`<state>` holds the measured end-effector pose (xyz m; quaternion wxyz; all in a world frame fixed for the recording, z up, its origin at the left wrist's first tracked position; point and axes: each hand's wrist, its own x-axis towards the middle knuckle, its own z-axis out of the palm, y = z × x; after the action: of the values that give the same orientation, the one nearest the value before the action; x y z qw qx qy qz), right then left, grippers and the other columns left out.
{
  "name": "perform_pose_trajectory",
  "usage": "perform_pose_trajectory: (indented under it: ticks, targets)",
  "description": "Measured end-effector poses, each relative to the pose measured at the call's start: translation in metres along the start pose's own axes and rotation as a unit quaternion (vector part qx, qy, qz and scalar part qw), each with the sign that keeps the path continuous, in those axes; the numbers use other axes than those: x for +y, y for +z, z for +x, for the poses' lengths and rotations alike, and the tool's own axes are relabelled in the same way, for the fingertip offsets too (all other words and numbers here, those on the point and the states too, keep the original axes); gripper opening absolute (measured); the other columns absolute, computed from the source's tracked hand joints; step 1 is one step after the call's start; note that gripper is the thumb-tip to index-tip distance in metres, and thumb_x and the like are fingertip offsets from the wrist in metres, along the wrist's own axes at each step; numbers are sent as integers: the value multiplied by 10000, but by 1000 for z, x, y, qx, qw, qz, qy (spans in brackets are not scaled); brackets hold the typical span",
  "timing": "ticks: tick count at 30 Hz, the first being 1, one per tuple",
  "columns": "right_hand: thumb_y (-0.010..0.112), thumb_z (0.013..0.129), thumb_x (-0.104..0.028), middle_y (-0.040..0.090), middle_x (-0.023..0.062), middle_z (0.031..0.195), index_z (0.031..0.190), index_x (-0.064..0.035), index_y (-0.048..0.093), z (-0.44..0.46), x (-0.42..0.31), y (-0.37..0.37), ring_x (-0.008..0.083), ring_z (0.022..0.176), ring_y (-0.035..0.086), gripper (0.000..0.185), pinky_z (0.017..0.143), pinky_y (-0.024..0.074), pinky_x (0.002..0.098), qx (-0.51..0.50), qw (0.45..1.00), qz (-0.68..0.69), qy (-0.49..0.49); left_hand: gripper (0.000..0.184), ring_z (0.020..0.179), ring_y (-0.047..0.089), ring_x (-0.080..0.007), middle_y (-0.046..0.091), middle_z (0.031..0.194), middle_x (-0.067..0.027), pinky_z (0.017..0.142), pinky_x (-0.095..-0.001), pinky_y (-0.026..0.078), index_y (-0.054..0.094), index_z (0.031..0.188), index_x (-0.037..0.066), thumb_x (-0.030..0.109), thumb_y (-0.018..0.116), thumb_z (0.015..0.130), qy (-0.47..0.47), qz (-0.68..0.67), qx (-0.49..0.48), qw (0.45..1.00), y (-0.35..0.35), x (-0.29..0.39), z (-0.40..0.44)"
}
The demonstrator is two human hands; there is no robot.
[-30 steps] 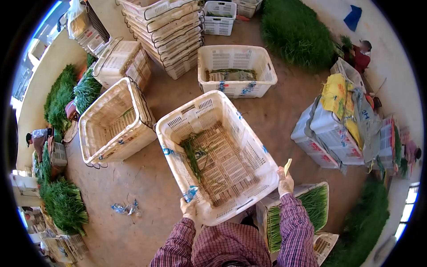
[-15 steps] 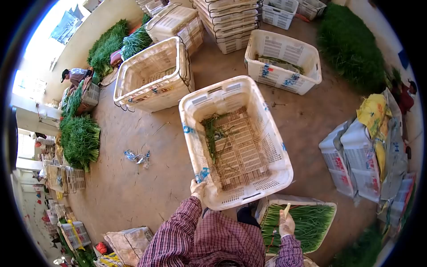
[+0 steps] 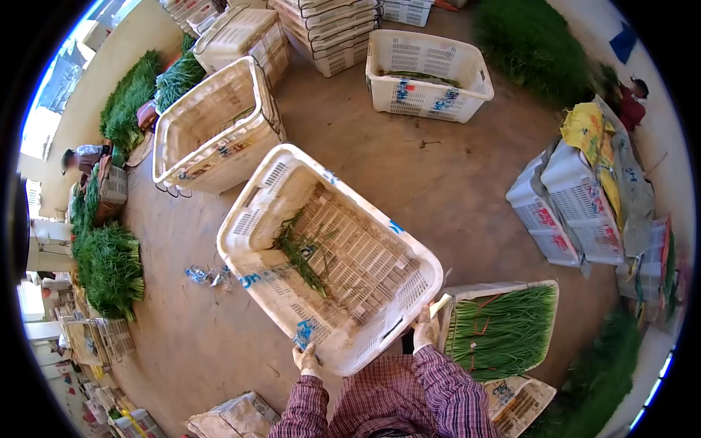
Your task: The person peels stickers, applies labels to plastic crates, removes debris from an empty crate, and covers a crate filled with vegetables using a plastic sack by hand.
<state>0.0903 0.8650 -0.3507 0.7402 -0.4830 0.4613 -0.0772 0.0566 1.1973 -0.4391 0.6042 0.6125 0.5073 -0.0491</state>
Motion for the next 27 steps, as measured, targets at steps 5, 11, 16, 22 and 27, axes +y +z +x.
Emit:
perform_pose_trajectory:
  ticks: [5,11,16,22,27]
  targets:
    - [536,1002,-392,604,128,1233,1381,40,457,-9,4,51,188,1088,563,579,962,439,291,74,989,-128,4,467,620,544,-142,581,870,-46,519,-280,468,485,1202,20,56,715,797,-16,-86,-43,995,-29,4,-29]
    - [609,897,-541,656,94,652,818,-42,665,40,48,119,206,569,624,509,521,494,350,-10,957,-289,9,460,879,558,-226,567,1059,-98,751,-380,498,470,1262,54,169,680,869,-41,-105,-72,991,-64,-21,-30]
    - [460,930,-642,639,62,663,1000,-81,659,-21,109,146,170,537,579,599,480,435,344,-225,881,-351,223,599,1066,568,-290,554,1190,-162,930,-452,481,440,1348,92,361,670,865,-113,-11,98,989,-133,-8,-42]
    - [571,984,-292,544,-14,687,1020,-157,558,-25,169,88,99,541,513,140,415,411,230,-436,757,199,445,646,1083,564,-293,550,1192,-158,946,-453,474,434,1360,88,436,654,862,-94,45,83,991,-152,20,-56]
    - [453,990,-448,658,28,730,1083,-95,571,-56,31,64,137,579,630,384,523,498,295,-394,794,-379,266,690,1096,561,-295,548,1193,-155,959,-454,468,428,1370,86,498,641,860,1,51,-57,997,-120,56,-87]
